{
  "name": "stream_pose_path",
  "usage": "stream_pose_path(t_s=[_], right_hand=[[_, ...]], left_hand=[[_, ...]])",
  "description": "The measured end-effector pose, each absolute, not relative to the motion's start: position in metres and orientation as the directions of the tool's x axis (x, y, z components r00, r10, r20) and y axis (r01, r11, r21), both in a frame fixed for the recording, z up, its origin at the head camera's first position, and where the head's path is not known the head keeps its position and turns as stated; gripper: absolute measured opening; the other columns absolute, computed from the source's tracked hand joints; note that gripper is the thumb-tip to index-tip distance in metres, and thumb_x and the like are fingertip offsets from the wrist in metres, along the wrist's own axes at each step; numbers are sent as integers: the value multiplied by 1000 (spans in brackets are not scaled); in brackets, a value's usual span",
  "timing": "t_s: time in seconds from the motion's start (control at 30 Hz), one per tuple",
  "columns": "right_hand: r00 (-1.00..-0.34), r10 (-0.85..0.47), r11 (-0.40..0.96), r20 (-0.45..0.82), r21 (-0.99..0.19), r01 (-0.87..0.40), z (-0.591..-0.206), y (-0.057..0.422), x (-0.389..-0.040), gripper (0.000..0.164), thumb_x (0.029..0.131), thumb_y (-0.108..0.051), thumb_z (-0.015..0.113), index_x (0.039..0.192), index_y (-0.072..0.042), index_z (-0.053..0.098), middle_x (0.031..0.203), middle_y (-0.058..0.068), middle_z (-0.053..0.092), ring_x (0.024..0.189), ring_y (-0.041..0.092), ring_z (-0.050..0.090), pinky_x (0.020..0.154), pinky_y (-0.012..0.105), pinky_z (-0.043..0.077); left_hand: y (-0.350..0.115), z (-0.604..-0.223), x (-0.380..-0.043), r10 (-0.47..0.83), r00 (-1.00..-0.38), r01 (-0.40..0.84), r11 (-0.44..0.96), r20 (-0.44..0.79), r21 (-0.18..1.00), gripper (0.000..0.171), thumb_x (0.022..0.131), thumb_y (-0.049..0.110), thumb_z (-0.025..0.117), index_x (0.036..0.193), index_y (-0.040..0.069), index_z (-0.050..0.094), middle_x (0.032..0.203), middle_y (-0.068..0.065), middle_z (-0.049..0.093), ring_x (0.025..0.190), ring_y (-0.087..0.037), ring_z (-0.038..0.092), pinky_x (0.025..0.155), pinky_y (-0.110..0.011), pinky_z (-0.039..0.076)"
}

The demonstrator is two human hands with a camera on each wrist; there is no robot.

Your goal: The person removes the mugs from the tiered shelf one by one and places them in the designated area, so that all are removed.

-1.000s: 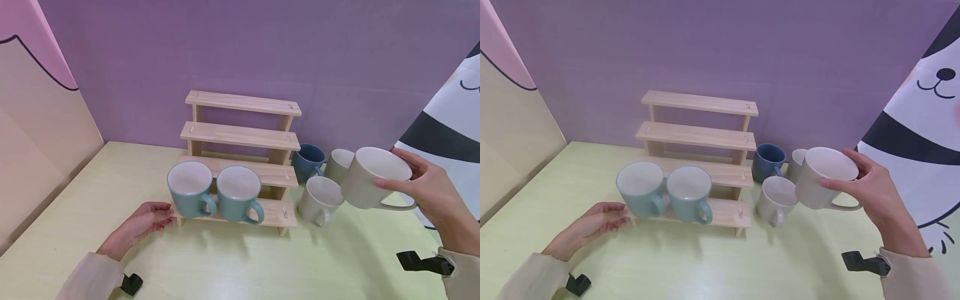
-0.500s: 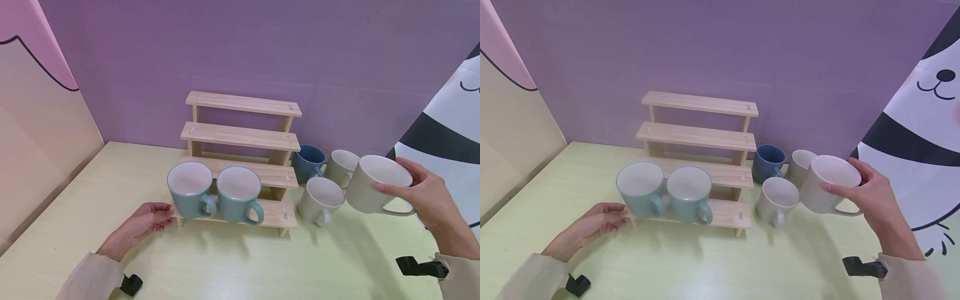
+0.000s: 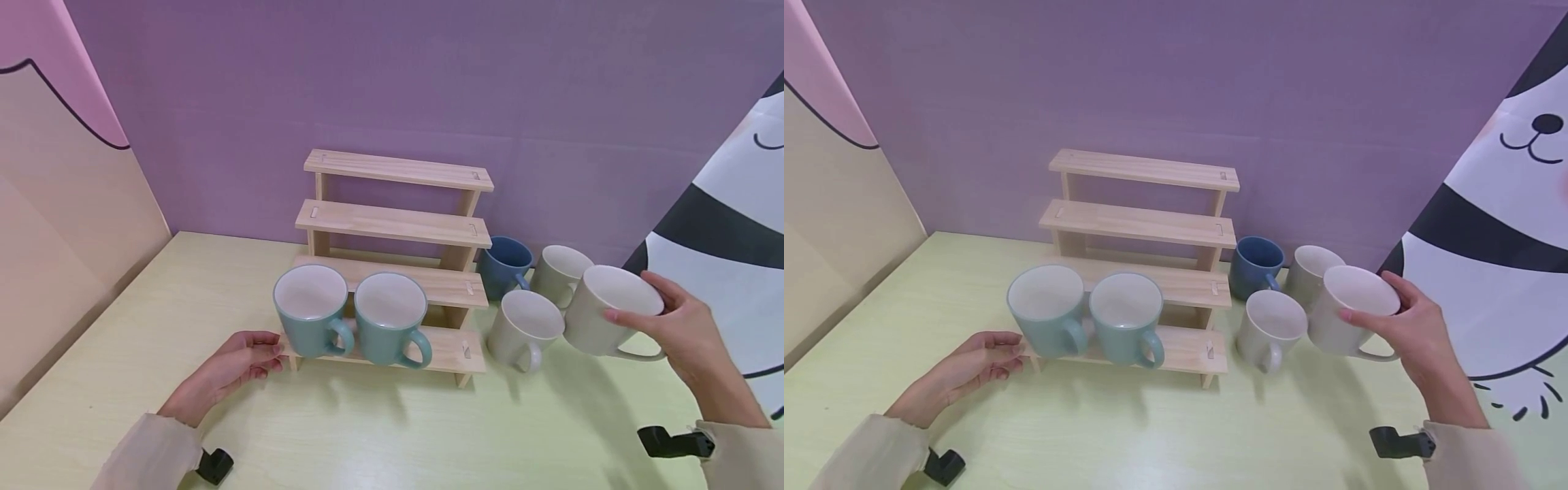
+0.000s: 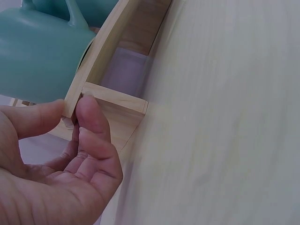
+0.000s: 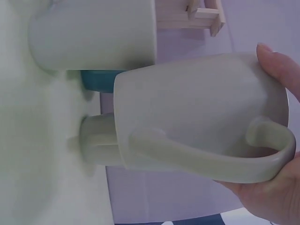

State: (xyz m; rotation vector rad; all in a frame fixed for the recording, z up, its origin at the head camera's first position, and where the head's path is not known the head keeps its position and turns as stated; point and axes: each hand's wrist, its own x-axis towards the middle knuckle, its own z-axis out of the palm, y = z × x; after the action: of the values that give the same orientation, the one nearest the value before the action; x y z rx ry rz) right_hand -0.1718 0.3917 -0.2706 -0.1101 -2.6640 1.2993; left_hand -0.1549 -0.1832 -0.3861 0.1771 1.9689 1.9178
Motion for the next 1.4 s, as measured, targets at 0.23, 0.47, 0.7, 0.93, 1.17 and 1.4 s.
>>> stream_pose_path(t_s=[0.23,0.47,0.7,0.93,1.17,1.4], right_hand=[[-983,152,653,102,-757,22,-284,394,-174,90,85,-22,72,153,-10,14,136,-10,41,102,-8,41,72,4,37],[-981,159,636,107,-771,18,-295,395,-179,91,84,-21,73,152,-8,14,138,-6,40,102,-8,41,74,4,37],[-981,174,626,92,-779,38,-305,394,-182,92,83,-22,74,152,-7,15,136,0,43,98,-9,42,73,5,38],[-979,189,618,79,-784,56,-313,395,-185,94,83,-23,74,153,-9,13,142,7,38,105,-5,41,73,4,37],[-975,212,598,73,-799,70,-322,399,-186,94,84,-24,73,153,-10,11,151,4,30,112,-2,40,74,3,36],[-970,234,588,71,-804,83,-333,404,-187,95,84,-24,73,153,-11,10,155,7,25,111,-3,40,75,2,36]], left_hand=[[-184,-387,-155,363,-915,-171,54,-179,984,18,96,12,51,108,-1,53,85,5,64,76,-7,60,64,-20,45],[-185,-388,-155,360,-916,-168,57,-177,984,15,96,12,51,106,1,55,84,5,63,76,-7,59,64,-20,45],[-185,-388,-155,349,-918,-175,61,-186,983,19,96,13,52,109,0,53,84,5,63,76,-7,59,64,-20,45],[-184,-387,-155,363,-914,-176,44,-179,983,14,95,11,51,105,2,55,84,5,64,75,-6,60,63,-19,44],[-183,-384,-154,355,-916,-182,45,-186,982,17,96,12,51,107,0,53,86,5,65,75,-6,60,63,-19,43],[-184,-387,-155,361,-915,-179,39,-181,983,12,96,13,53,103,4,55,83,5,64,74,-6,60,61,-19,44]])
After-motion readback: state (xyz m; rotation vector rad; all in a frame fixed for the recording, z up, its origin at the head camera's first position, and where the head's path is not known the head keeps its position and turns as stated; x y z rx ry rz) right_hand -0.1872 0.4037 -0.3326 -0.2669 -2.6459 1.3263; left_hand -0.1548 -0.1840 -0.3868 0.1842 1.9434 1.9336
